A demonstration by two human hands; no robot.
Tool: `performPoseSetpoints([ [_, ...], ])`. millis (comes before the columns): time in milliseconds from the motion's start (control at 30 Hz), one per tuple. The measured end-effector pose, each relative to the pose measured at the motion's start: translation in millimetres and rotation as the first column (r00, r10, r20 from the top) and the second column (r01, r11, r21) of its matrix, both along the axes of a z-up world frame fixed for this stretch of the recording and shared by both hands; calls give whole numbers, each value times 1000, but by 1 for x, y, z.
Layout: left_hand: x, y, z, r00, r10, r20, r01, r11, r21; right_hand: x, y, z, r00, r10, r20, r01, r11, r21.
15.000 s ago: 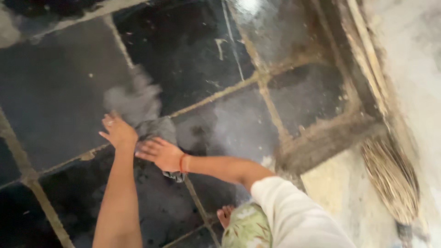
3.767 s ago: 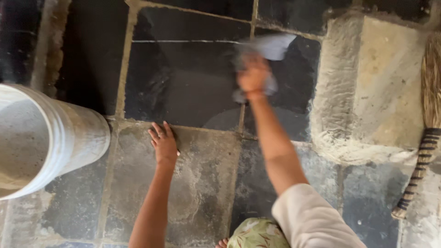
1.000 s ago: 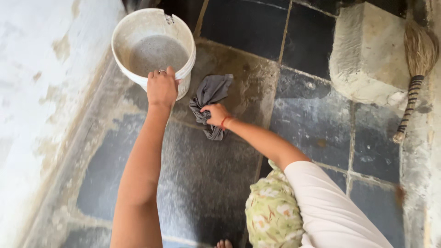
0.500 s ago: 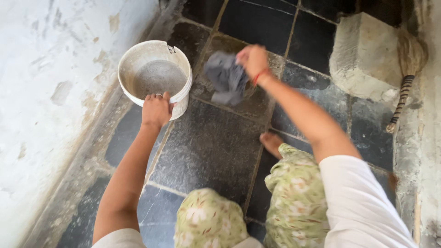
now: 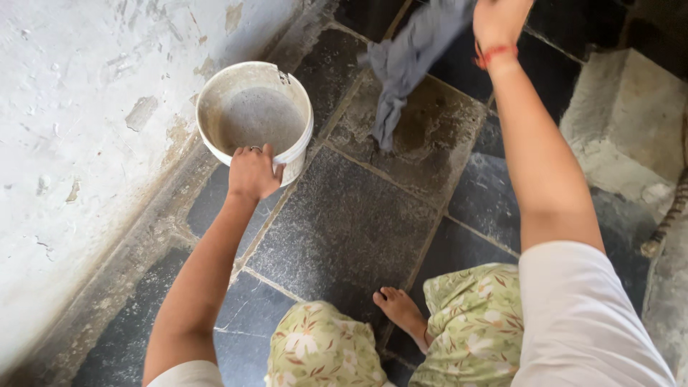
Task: The person cleans a dark-tiled floor by hand using a damp cloth. The person repeatedly wrings the cloth in a white bucket of soapy water, scrubs individual floor tiles and along the baseboard, and moves the bucket as they progress across the room.
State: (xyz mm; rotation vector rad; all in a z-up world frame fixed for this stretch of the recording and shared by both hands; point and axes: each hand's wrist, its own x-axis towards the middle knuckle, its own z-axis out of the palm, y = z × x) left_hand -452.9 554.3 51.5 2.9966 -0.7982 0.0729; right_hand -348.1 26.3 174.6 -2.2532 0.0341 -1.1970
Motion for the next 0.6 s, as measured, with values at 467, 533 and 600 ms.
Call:
performPoseSetpoints([
  [467,70,-115,-28,959,158,-234,-223,933,-284,11,98,-289,88,-80,-993,-396,912,-108],
  [533,72,-118,-24,864,216,-454,-357,899,-251,7,100,-317,231,-137,-963,-425,877,-226],
  [600,72,-113,-24,805,165,-570,-378,883,-279,9,93,-344,378,-176,-909,-439,830,-343],
])
